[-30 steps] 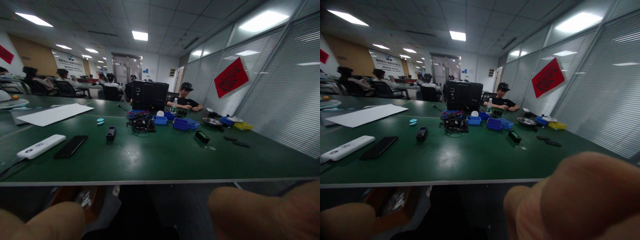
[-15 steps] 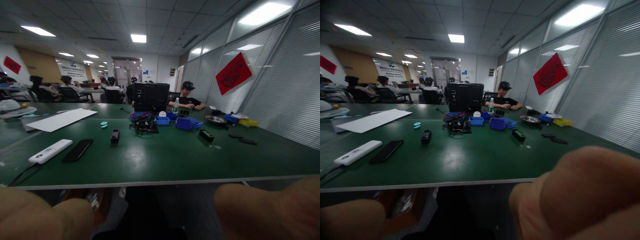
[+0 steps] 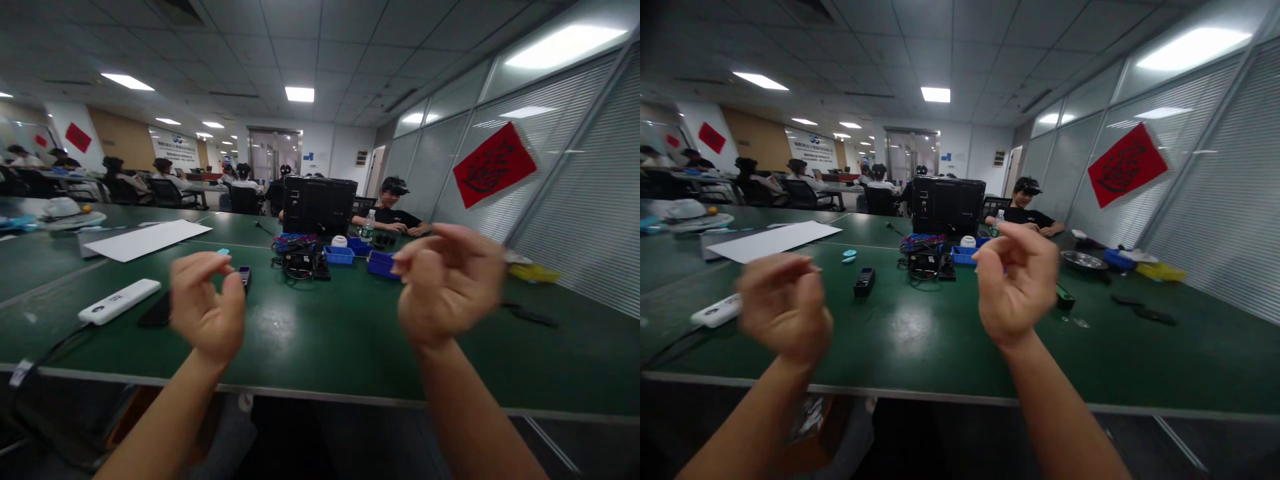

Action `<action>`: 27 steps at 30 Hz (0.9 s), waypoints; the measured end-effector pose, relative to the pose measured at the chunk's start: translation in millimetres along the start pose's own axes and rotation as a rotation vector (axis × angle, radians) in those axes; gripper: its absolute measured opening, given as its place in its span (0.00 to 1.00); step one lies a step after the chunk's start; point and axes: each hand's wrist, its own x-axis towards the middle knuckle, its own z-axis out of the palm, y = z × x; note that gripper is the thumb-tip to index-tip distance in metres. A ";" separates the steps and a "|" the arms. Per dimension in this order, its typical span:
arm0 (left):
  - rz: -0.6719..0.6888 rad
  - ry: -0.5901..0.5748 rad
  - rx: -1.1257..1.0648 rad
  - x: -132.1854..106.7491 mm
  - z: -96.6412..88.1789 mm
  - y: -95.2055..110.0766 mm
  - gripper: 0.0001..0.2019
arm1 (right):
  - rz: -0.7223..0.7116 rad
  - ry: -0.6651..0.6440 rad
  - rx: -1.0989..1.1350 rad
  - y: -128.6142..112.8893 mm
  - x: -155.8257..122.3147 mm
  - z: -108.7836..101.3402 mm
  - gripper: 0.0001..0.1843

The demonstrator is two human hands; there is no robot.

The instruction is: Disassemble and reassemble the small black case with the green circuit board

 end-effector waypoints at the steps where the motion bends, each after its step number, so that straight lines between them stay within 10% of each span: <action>1: -0.056 -0.080 0.097 -4.2 8.0 -15.6 0.15 | 0.065 -0.028 -0.055 24.2 -5.0 10.6 0.12; 6: -0.398 -0.537 0.789 -37.6 47.1 -119.8 0.34 | 0.489 -0.385 -0.344 146.8 -74.5 35.3 0.14; 10: -0.546 -0.746 0.982 -53.3 52.0 -173.4 0.40 | 0.615 -0.576 -0.457 194.3 -140.5 31.0 0.14; 14: -0.798 -0.851 0.963 -53.0 39.0 -194.4 0.27 | 0.727 -0.624 -0.490 214.0 -169.1 14.1 0.14; 27: -0.807 -0.646 0.943 -50.4 15.6 -208.2 0.21 | 0.868 -0.528 -0.498 235.4 -170.8 -2.1 0.16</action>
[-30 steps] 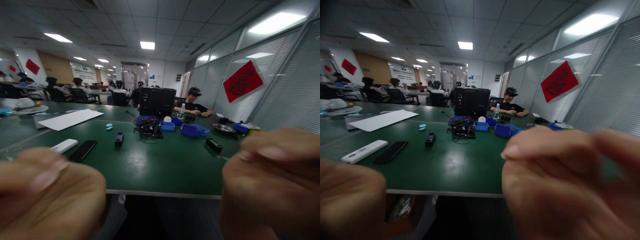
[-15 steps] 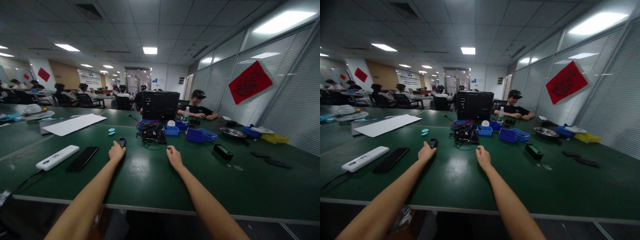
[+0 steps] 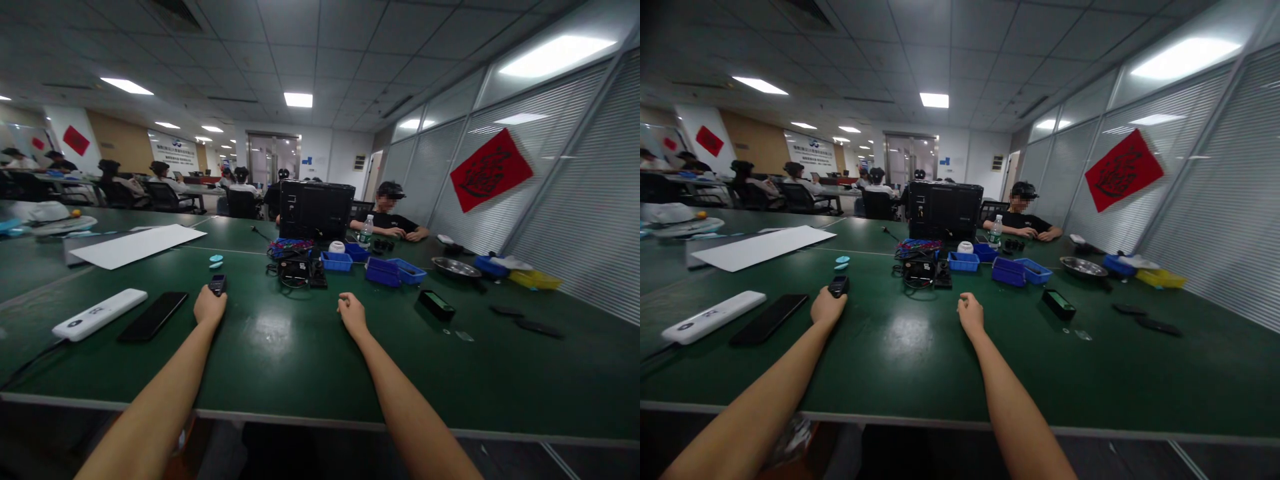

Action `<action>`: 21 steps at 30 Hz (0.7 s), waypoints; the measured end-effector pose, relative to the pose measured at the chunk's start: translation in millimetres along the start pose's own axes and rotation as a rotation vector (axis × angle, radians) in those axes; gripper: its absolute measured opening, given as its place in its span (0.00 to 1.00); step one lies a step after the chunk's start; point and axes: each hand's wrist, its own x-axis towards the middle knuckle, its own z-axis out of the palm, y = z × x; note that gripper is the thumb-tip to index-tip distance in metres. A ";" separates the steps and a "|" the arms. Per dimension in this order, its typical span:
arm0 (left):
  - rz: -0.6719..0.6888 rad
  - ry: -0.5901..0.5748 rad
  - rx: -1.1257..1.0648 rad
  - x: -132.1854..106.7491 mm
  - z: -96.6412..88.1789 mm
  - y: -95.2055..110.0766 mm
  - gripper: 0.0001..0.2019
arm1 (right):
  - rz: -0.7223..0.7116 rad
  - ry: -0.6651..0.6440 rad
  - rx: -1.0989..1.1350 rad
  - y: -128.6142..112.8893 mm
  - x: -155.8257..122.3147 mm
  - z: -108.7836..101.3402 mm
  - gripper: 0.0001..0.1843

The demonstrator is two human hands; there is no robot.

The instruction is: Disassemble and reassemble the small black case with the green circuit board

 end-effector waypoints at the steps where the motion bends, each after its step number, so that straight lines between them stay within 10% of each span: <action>1: 0.011 -0.012 0.001 -2.1 0.1 1.5 0.21 | 0.006 0.001 -0.008 -0.8 -0.1 -0.7 0.16; 21: 0.469 -0.269 -0.122 -123.9 65.9 111.7 0.22 | -0.020 -0.022 -0.053 -14.7 -6.1 -0.3 0.13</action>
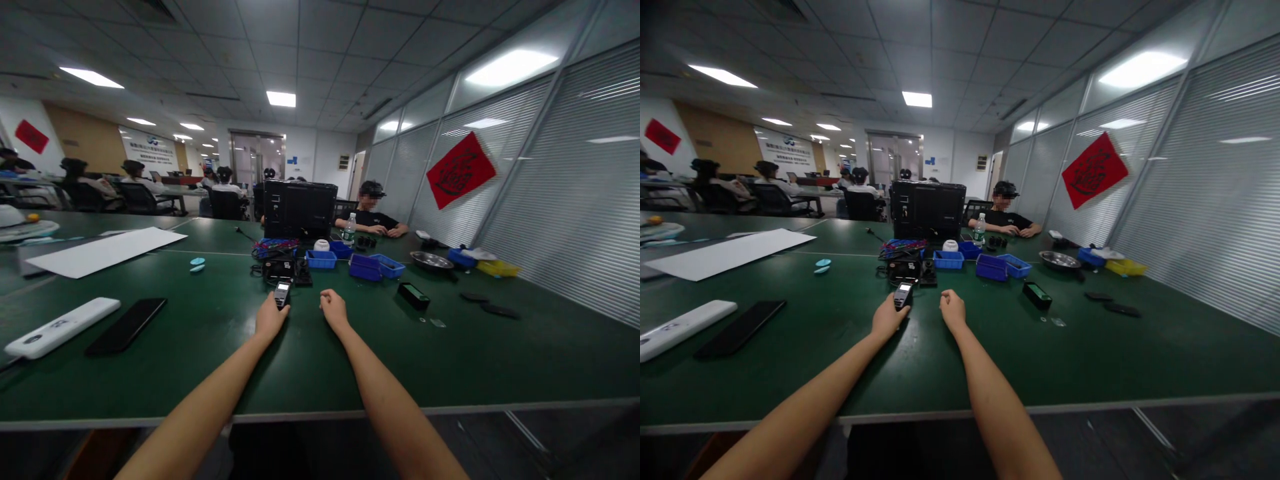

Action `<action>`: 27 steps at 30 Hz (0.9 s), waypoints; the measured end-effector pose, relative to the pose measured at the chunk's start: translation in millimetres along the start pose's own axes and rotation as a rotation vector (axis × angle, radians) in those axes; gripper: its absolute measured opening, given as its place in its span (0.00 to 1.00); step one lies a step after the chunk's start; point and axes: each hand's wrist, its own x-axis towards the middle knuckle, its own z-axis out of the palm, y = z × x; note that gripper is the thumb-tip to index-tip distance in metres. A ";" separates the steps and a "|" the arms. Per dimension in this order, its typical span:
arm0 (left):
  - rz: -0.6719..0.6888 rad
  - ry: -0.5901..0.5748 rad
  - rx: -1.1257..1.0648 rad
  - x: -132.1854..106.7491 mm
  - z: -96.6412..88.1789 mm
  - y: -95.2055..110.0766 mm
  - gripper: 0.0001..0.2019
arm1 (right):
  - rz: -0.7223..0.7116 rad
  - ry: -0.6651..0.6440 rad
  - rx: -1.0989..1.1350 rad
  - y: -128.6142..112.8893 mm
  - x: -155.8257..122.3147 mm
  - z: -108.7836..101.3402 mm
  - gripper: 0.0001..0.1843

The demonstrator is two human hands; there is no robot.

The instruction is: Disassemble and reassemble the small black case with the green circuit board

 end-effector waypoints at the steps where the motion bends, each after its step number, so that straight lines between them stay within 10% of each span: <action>1: 0.025 -0.021 -0.018 -1.5 4.7 6.7 0.24 | -0.004 -0.003 -0.006 -0.4 -0.2 0.6 0.12; 12: 0.299 -0.328 -0.326 -15.2 39.2 40.4 0.44 | 0.188 0.000 -0.271 -22.6 -8.5 -7.7 0.31; 27: 0.048 -0.114 -0.507 0.8 31.1 15.7 0.26 | 0.340 0.089 -0.562 11.0 1.9 -40.3 0.23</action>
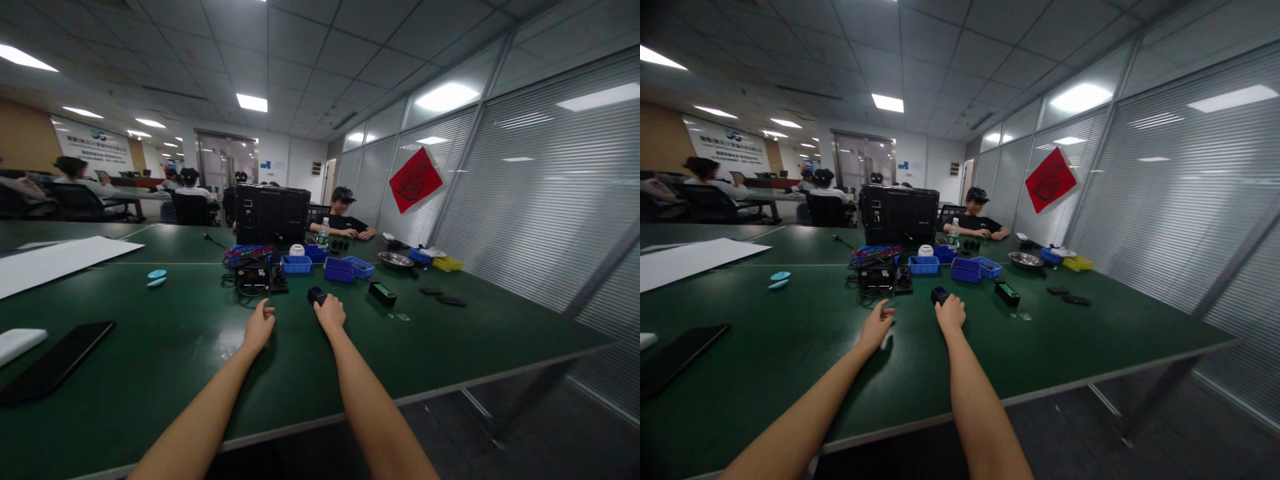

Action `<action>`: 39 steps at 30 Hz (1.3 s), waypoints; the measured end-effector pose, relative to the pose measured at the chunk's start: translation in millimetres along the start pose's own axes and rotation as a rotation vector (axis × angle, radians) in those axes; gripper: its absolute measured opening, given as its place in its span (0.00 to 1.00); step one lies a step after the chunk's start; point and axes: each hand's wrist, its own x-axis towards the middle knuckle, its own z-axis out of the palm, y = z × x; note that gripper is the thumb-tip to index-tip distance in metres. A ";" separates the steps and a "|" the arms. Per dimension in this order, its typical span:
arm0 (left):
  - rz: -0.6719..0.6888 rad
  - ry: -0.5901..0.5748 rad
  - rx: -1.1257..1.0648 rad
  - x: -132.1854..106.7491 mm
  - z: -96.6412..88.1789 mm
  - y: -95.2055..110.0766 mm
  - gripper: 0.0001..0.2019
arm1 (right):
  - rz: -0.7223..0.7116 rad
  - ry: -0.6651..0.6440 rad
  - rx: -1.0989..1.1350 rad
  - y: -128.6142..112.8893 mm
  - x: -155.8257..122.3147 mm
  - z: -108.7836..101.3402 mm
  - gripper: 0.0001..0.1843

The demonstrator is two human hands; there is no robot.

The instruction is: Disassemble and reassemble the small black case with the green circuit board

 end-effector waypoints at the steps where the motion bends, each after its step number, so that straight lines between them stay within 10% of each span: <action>1: -0.001 -0.001 0.004 0.0 -0.4 0.5 0.25 | 0.007 0.013 0.011 3.4 2.2 1.6 0.24; 29: 0.072 -0.094 0.161 -0.4 -2.4 3.7 0.16 | 0.136 0.081 0.189 27.1 19.1 4.7 0.25; 39: 0.096 -0.122 0.187 1.0 -0.5 1.2 0.16 | 0.019 0.462 0.582 41.0 17.8 -21.3 0.28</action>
